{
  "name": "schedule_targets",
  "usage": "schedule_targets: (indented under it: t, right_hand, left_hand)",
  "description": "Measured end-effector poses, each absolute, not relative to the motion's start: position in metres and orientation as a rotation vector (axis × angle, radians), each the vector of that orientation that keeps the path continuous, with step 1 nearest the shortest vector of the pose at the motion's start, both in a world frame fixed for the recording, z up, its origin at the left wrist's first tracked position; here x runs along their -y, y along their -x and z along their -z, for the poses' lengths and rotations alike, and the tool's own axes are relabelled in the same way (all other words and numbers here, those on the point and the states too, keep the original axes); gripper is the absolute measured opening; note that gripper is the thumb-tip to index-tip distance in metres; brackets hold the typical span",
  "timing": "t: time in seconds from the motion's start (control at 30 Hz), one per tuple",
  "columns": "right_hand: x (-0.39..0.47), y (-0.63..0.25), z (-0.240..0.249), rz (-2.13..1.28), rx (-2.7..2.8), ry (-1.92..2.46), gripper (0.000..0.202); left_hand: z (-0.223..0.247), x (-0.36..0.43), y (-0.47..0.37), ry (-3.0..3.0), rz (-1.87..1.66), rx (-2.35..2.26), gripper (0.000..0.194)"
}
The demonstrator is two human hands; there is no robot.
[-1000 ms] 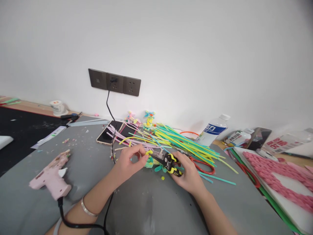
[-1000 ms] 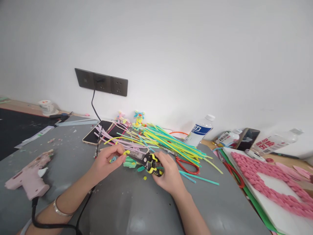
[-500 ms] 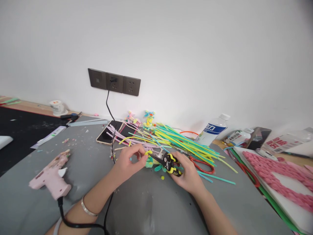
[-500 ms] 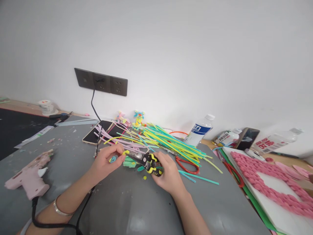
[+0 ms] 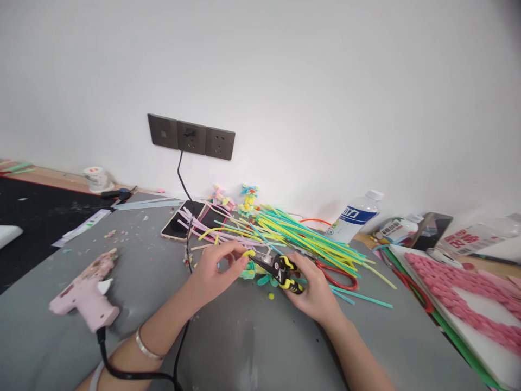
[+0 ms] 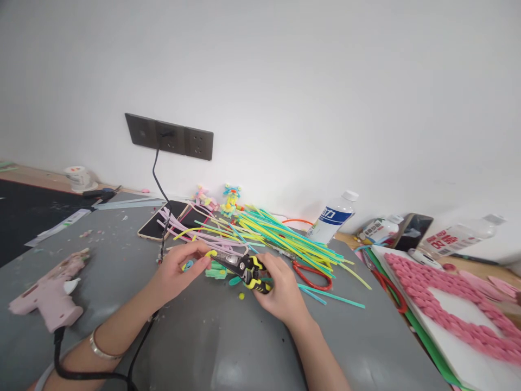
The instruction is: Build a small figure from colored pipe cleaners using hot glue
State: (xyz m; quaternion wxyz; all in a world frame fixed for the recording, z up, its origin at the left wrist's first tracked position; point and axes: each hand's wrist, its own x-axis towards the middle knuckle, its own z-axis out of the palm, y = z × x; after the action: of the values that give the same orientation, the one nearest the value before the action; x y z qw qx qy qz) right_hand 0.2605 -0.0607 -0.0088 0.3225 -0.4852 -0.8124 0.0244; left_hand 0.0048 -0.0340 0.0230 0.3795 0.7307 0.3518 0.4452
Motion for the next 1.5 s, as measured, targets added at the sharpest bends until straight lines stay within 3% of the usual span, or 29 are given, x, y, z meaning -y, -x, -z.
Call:
schedule_targets:
  t: [0.27, 1.5]
  right_hand:
    - [0.0608, -0.2611, 0.0095, -0.025, 2.156, 1.248, 0.043]
    - [0.0607, -0.2612, 0.0085, -0.024, 2.173, 1.225, 0.039]
  left_hand:
    - [-0.0264, 0.0365, -0.0029, -1.778, -1.151, -0.86, 0.036]
    - [-0.0205, 0.0334, -0.0043, -1.713, -1.132, -0.854, 0.031]
